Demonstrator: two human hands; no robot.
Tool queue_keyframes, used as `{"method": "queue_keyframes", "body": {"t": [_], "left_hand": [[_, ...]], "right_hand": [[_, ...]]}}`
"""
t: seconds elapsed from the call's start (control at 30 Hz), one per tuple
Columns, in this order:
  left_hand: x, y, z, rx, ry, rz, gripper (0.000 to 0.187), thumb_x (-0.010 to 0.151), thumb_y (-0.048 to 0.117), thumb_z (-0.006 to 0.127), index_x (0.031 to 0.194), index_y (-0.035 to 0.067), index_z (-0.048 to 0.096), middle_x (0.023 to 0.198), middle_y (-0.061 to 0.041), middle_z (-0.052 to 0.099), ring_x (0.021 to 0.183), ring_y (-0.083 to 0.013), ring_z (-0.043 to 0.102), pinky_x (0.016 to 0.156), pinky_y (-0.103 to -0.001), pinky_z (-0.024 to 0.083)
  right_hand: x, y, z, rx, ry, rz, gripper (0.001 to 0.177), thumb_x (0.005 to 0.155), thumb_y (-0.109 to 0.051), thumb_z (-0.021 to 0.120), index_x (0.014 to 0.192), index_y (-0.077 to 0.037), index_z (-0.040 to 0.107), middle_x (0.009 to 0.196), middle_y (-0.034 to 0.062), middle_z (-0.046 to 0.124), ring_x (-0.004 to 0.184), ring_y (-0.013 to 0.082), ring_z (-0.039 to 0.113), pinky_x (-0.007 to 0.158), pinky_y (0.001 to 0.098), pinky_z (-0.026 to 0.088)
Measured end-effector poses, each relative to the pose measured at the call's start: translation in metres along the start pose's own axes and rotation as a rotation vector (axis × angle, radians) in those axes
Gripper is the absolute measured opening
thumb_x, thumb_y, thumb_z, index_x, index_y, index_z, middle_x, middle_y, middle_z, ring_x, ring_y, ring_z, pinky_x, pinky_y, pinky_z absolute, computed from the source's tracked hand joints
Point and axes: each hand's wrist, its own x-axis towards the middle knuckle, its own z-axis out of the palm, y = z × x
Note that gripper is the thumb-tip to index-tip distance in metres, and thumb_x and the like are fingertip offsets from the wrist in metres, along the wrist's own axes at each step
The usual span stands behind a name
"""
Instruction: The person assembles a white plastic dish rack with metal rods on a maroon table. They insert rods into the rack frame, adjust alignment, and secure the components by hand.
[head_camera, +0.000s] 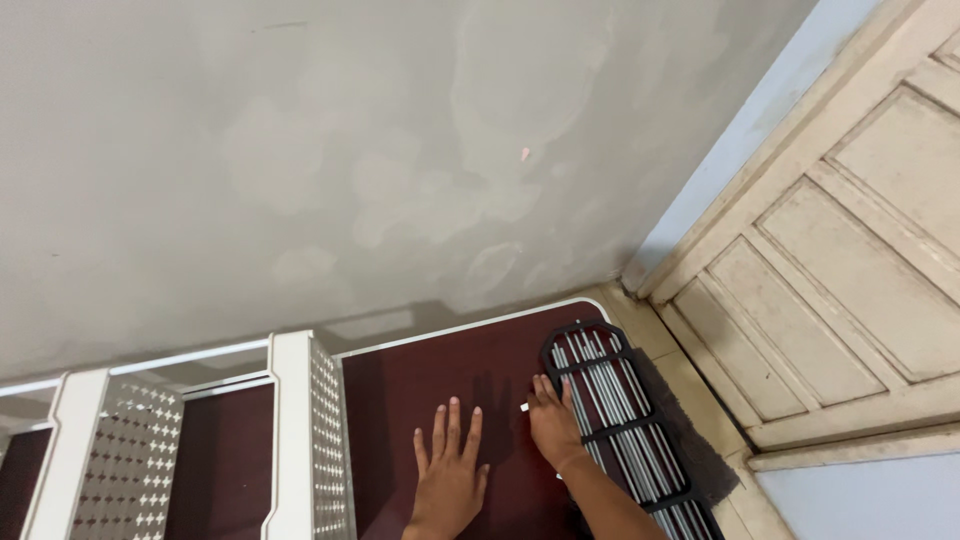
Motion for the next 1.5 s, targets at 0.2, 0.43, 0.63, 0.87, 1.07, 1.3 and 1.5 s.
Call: {"method": "queue_keyframes", "body": {"t": [0.2,0.43,0.63,0.87,1.07,1.3,1.5], "left_hand": [[-0.018,-0.009,-0.003,0.045,-0.078,-0.021,0.085,0.095,0.028,0.064,0.16,0.015,0.01,0.166,-0.021,0.0,0.154,-0.0391,0.002,0.118,-0.07,0.008],[-0.046,-0.009,-0.009,0.051,-0.047,-0.005,0.084,0.096,0.028,0.063,0.16,0.016,0.01,0.166,-0.019,0.001,0.154,-0.038,0.002,0.118,-0.071,0.007],[-0.068,-0.009,-0.028,0.071,0.014,-0.004,0.083,0.096,0.031,0.063,0.159,0.015,0.012,0.171,-0.017,0.004,0.154,-0.0359,0.004,0.118,-0.071,0.008],[-0.087,-0.007,-0.063,0.087,0.164,0.029,0.081,0.094,0.031,0.064,0.158,0.013,0.018,0.168,-0.014,0.009,0.154,-0.0353,0.007,0.117,-0.069,0.009],[-0.106,-0.001,-0.109,0.108,0.206,0.019,0.081,0.094,0.032,0.063,0.158,0.013,0.017,0.167,-0.012,0.011,0.154,-0.0346,0.008,0.119,-0.068,0.009],[-0.136,-0.002,-0.147,0.131,0.269,0.0,0.081,0.096,0.032,0.062,0.159,0.013,0.016,0.168,-0.012,0.01,0.154,-0.0343,0.007,0.118,-0.067,0.009],[-0.163,-0.006,-0.159,0.121,0.236,-0.061,0.081,0.097,0.033,0.062,0.16,0.016,0.014,0.169,-0.01,0.01,0.156,-0.0323,0.007,0.12,-0.067,0.009]], "right_hand": [[-0.016,-0.003,-0.005,0.018,-0.015,-0.038,0.047,0.1,-0.014,0.055,0.142,0.004,0.049,0.16,0.0188,0.034,0.152,0.0286,0.022,0.125,0.0559,0.01],[-0.051,-0.016,-0.011,0.006,0.066,-0.073,0.048,0.103,-0.02,0.048,0.145,0.004,0.046,0.16,0.0179,0.036,0.152,0.0284,0.026,0.124,0.0557,0.012],[-0.075,-0.02,-0.033,0.036,0.161,-0.083,0.052,0.102,-0.025,0.047,0.146,0.002,0.044,0.159,0.0178,0.037,0.151,0.0284,0.026,0.122,0.0553,0.014],[-0.096,-0.027,-0.077,-0.048,0.29,-0.125,0.052,0.102,-0.029,0.046,0.145,0.001,0.047,0.157,0.015,0.041,0.15,0.0251,0.03,0.123,0.0541,0.015],[-0.114,-0.052,-0.128,-0.057,0.402,-0.175,0.054,0.101,-0.031,0.047,0.145,0.001,0.047,0.155,0.0147,0.044,0.148,0.0252,0.032,0.122,0.0534,0.016],[-0.14,-0.094,-0.178,-0.032,0.495,-0.261,0.055,0.1,-0.032,0.048,0.146,0.0,0.047,0.155,0.0148,0.045,0.148,0.0247,0.033,0.121,0.0541,0.016],[-0.158,-0.13,-0.208,-0.027,0.507,-0.319,0.056,0.1,-0.031,0.05,0.146,0.002,0.046,0.155,0.0162,0.044,0.147,0.0256,0.033,0.121,0.0555,0.016]]}}
